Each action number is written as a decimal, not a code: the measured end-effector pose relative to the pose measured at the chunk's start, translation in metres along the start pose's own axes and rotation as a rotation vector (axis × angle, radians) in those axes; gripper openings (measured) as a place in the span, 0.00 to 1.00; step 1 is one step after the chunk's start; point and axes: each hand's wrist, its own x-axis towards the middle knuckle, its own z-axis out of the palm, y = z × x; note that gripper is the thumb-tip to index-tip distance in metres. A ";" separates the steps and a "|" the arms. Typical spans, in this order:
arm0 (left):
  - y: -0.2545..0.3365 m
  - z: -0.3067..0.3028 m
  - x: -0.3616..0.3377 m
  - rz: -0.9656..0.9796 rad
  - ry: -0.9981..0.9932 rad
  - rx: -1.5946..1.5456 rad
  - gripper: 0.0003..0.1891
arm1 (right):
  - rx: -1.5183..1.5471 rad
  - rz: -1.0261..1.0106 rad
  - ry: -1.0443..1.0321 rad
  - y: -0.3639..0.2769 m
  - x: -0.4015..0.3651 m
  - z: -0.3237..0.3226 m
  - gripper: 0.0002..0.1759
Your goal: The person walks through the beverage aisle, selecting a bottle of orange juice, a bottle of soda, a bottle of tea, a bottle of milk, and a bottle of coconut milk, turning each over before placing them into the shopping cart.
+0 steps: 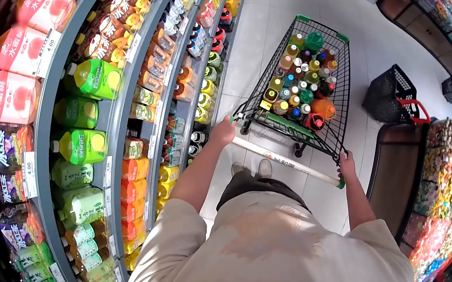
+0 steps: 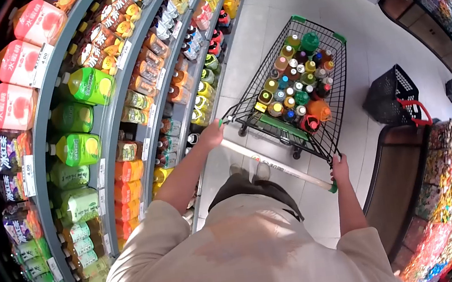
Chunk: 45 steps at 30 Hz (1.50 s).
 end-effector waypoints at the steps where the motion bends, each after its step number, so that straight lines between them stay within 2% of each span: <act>1: -0.006 0.003 -0.017 -0.016 -0.062 -0.009 0.18 | 0.007 0.011 0.003 0.017 -0.009 0.001 0.28; 3: -0.023 0.014 -0.049 -0.036 -0.118 -0.023 0.19 | 0.162 0.071 -0.037 0.043 -0.023 -0.002 0.23; 5: -0.051 0.034 -0.069 -0.067 -0.253 -0.084 0.19 | 0.117 -0.004 -0.006 0.076 -0.037 0.003 0.19; 7: -0.050 0.025 -0.107 -0.074 -0.235 -0.086 0.18 | 0.039 0.021 0.011 0.092 -0.062 0.013 0.19; 9: -0.042 0.014 -0.151 -0.161 -0.139 -0.049 0.16 | 0.049 0.026 0.015 0.109 -0.084 0.020 0.19; 11: -0.030 0.010 -0.194 -0.201 0.035 0.006 0.14 | 0.042 0.010 -0.027 0.129 -0.107 0.026 0.19; 21: -0.123 0.027 -0.308 -0.210 -0.033 -0.037 0.17 | 0.015 0.003 0.063 0.199 -0.236 0.085 0.18; 24: -0.135 0.020 -0.343 -0.235 -0.001 -0.043 0.25 | 0.015 0.028 0.063 0.216 -0.268 0.101 0.15; 27: -0.175 0.034 -0.364 -0.190 0.035 -0.075 0.28 | -0.015 0.026 0.075 0.237 -0.294 0.118 0.13; 28: -0.183 0.033 -0.371 -0.227 -0.023 -0.146 0.31 | -0.021 0.027 0.061 0.243 -0.303 0.122 0.13; 31: -0.204 0.034 -0.402 -0.229 -0.020 -0.281 0.30 | -0.030 0.018 0.018 0.255 -0.330 0.132 0.13; 33: -0.225 0.047 -0.416 -0.194 0.057 -0.352 0.29 | -0.016 0.037 0.018 0.262 -0.351 0.138 0.14; 34: -0.233 0.051 -0.427 -0.164 0.084 -0.349 0.30 | -0.004 0.039 0.004 0.269 -0.357 0.141 0.14; 35: -0.241 0.053 -0.433 -0.204 0.025 -0.286 0.29 | -0.001 0.013 0.005 0.278 -0.362 0.143 0.14; 41: -0.249 0.076 -0.511 -0.212 0.073 -0.373 0.27 | -0.039 -0.077 -0.030 0.321 -0.400 0.130 0.15; 42: -0.272 0.075 -0.516 -0.206 0.034 -0.373 0.26 | -0.044 -0.058 -0.013 0.329 -0.418 0.147 0.15; 45: -0.278 0.092 -0.554 -0.218 0.088 -0.381 0.27 | -0.060 -0.082 -0.010 0.347 -0.438 0.142 0.14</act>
